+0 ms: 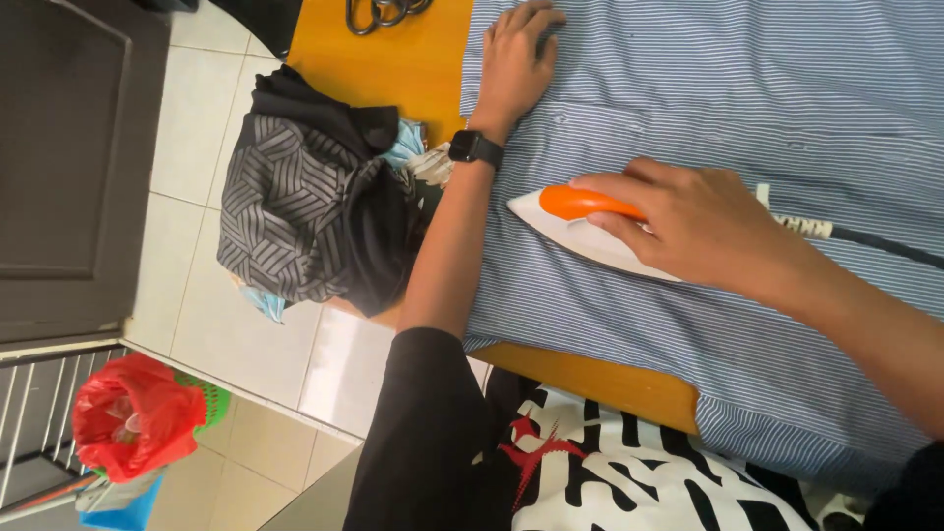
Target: Ironing a blue and white striped shirt on a wooden table.
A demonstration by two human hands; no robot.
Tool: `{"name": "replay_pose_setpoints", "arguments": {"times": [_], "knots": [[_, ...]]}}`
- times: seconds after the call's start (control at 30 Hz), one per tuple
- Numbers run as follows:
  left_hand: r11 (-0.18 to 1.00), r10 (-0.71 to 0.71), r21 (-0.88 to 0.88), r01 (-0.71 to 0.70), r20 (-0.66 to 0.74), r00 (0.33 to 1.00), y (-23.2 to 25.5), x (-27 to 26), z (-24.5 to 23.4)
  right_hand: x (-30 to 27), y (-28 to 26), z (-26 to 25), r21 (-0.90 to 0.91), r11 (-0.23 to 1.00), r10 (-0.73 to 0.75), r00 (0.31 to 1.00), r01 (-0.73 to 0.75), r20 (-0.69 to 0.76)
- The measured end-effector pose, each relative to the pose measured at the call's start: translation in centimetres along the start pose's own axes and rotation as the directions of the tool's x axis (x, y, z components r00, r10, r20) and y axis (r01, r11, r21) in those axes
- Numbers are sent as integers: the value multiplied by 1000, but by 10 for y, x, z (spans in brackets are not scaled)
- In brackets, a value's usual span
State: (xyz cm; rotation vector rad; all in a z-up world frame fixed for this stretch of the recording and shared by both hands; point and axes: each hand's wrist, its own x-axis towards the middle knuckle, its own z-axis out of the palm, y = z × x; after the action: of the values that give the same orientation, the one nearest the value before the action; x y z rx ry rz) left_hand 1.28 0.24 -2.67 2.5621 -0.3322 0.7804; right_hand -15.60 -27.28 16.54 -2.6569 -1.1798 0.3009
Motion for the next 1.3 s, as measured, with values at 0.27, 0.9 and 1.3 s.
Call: {"name": "replay_pose_setpoints", "arguments": {"times": [0.27, 0.9, 1.3], "knots": [[997, -1, -78, 4, 38, 999, 1, 4, -8, -9, 6, 8, -90, 996, -26, 993, 16, -112], [992, 64, -115, -54, 80, 995, 18, 6, -33, -251, 166, -16, 268, 841, 474, 879, -470, 54], [996, 0, -90, 6, 61, 998, 14, 6, -30, -199, 129, -1, 222, 963, 206, 946, -151, -251]]}}
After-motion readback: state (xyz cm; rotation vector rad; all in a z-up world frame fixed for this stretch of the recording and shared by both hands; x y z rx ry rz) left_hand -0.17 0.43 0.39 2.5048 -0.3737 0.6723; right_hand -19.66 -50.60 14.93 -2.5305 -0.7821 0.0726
